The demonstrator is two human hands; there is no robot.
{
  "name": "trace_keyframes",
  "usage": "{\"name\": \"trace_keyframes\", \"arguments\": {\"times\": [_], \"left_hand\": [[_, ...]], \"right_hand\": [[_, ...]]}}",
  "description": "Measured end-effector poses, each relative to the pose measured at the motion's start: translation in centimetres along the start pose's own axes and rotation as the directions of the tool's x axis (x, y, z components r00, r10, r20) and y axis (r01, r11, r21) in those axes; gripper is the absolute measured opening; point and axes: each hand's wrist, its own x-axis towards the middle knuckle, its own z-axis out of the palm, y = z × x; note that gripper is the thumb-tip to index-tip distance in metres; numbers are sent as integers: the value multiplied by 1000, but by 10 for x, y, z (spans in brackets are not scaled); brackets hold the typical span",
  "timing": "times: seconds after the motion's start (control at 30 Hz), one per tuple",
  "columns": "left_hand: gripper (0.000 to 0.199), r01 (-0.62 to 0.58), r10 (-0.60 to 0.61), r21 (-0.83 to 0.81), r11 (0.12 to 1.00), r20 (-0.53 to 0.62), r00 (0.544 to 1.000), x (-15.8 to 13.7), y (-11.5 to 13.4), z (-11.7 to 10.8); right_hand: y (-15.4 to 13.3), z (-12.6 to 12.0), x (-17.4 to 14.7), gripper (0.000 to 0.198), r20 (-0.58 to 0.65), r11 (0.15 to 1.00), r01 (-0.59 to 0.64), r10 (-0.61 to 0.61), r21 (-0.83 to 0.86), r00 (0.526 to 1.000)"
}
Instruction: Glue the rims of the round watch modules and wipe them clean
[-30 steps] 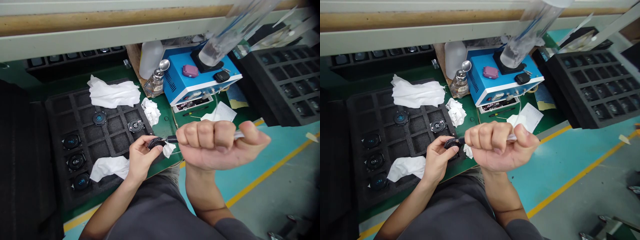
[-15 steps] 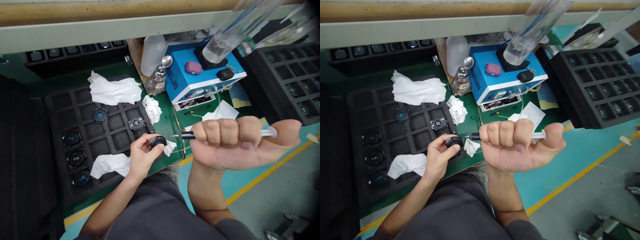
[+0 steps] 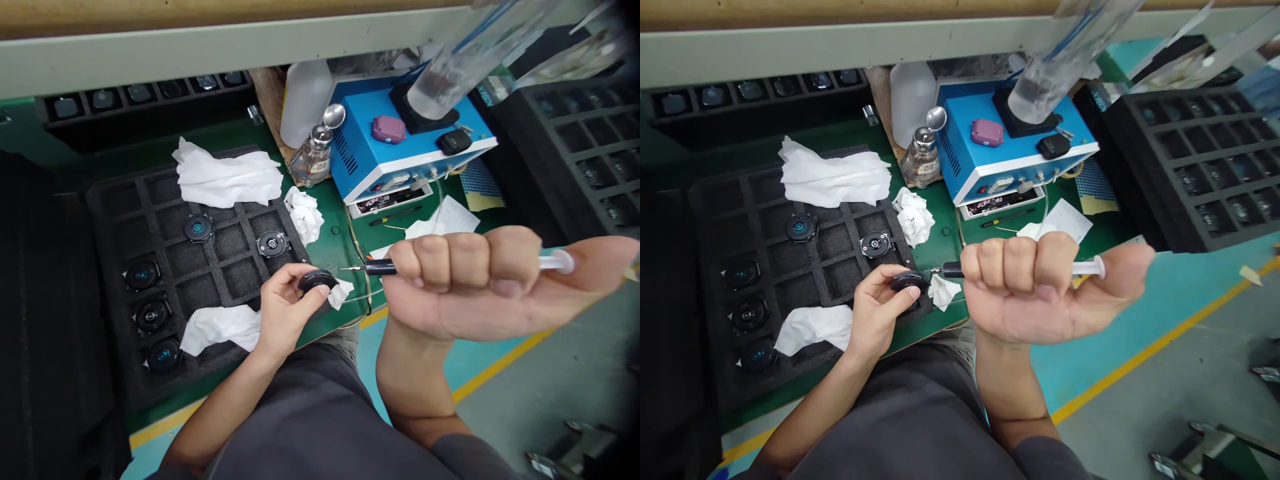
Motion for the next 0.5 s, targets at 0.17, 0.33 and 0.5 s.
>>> {"name": "trace_keyframes", "arguments": {"times": [0.17, 0.33, 0.5], "left_hand": [[18, -19, 20, -32, 999, 20, 1000, 1, -2, 0], [19, -35, 36, -50, 998, 34, 999, 2, -5, -1], [20, -44, 45, -31, 999, 29, 999, 2, -6, -2]], "right_hand": [[-1, 0, 3, 69, -7, 997, 25, -26, -77, 1000], [-1, -9, 6, 76, -36, 977, 66, -75, -202, 997], [-4, -10, 5, 73, -3, 986, 60, -61, -157, 998]]}}
